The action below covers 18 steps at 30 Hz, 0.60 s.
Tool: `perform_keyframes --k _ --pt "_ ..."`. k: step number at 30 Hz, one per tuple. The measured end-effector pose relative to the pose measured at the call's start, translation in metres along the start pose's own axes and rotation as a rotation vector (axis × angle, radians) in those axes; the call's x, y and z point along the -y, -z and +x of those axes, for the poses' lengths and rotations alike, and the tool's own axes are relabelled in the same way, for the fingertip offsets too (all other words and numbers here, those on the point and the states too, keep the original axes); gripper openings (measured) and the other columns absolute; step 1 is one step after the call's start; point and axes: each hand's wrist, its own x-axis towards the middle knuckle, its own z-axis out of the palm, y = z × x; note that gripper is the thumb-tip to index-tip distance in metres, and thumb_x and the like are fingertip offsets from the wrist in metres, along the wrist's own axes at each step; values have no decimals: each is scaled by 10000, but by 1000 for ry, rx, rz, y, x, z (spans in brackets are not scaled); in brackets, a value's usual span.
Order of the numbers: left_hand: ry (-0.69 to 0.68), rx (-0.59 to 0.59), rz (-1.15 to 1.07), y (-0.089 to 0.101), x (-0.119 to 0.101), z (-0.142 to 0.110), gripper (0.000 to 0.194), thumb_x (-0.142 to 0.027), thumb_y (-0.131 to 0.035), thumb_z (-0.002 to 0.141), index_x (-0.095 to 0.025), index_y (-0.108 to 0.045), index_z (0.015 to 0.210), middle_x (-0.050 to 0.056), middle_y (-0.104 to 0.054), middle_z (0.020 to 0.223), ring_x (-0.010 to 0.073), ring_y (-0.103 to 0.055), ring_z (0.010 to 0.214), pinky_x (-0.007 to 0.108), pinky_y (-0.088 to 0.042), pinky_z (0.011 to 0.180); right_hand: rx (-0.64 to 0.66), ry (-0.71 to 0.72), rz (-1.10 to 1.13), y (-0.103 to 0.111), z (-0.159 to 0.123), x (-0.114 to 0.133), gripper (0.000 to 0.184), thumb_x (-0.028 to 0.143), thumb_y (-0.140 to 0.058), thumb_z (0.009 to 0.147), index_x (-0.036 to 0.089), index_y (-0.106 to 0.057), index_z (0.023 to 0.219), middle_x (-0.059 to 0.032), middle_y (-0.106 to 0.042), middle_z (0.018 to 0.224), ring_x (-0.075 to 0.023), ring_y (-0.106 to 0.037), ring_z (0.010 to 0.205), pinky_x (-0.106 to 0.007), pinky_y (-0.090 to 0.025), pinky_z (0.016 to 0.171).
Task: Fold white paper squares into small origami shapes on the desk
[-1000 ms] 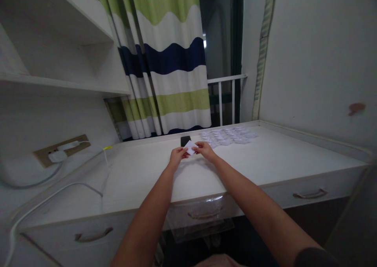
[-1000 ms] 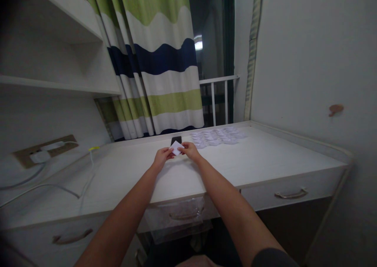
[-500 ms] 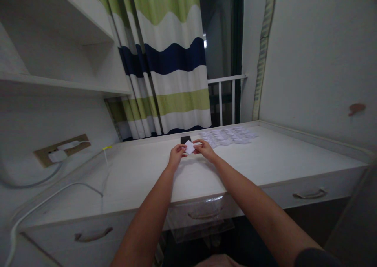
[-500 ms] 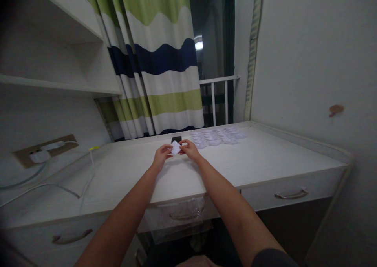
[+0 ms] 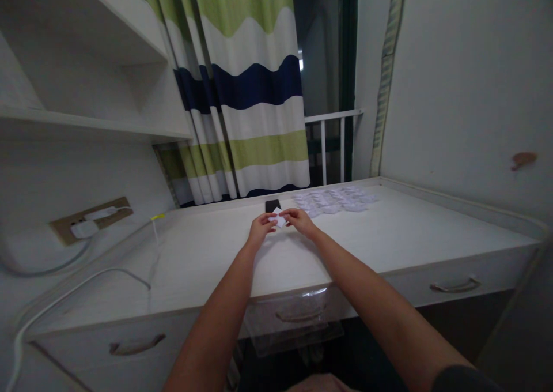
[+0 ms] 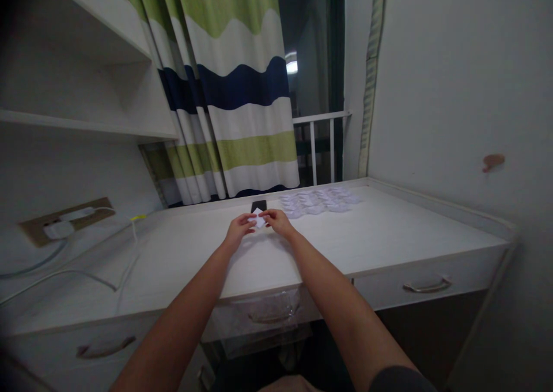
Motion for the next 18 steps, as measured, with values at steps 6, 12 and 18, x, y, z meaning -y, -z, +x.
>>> perform_keyframes --k 6,12,18 --pt "-47 -23 50 0 1 2 308 -230 -697 504 -153 -642 797 27 -644 694 126 -573 644 217 -437 550 -6 19 -93 2 0 1 285 235 -652 560 129 -662 824 -11 -635 650 -75 -504 520 -211 -418 536" --pt "-84 -17 108 1 1 1 296 -211 -671 534 -157 -653 824 21 -647 674 117 -560 621 201 -408 526 -24 10 -83 3 -1 4 297 232 -665 541 120 -670 816 -31 -656 695 -88 -529 551 -221 -419 560" --pt "-101 -29 123 1 1 3 314 -208 -673 533 -153 -665 841 34 -663 694 120 -560 624 201 -389 522 -20 13 -52 4 -2 7 292 216 -669 531 114 -677 805 -48 -668 735 -99 -554 589 -235 -436 600"
